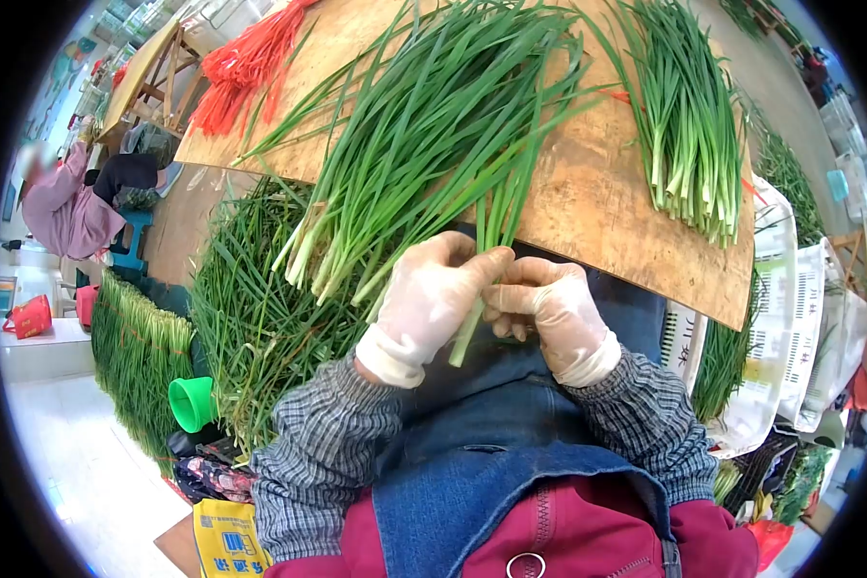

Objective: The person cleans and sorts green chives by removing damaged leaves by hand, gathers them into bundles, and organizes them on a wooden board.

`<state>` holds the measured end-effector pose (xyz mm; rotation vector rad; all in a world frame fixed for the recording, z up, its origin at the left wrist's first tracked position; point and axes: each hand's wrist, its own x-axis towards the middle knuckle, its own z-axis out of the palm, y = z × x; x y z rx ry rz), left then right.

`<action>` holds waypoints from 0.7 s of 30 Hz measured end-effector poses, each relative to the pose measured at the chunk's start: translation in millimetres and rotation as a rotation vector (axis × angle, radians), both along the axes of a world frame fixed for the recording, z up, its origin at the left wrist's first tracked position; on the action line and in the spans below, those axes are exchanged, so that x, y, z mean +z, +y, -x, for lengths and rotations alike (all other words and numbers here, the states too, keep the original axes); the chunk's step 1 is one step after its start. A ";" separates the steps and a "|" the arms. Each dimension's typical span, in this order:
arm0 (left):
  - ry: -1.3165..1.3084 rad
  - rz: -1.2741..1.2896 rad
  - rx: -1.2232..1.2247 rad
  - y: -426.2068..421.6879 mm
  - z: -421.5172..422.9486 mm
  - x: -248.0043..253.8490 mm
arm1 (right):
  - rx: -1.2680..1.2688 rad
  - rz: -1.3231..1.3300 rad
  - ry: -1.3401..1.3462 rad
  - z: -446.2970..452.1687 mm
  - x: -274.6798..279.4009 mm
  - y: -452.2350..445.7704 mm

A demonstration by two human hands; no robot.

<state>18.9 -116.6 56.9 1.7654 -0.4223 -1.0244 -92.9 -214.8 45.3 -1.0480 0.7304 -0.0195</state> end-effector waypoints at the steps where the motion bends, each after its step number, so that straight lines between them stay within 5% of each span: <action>1: 0.022 0.058 0.031 -3.5 1.1 -5.4 | -0.001 0.018 0.006 0.3 0.1 2.0; 10: 0.054 0.110 0.123 -10.1 -14.2 -25.0 | -0.125 -0.128 -0.013 3.3 -2.2 3.4; 18: 0.033 0.062 0.133 -0.6 -28.9 5.7 | -0.215 -0.028 -0.029 24.8 20.2 -20.4; 21: 0.048 0.038 -0.004 0.6 -28.9 19.7 | 0.034 0.071 0.060 17.9 20.4 -18.3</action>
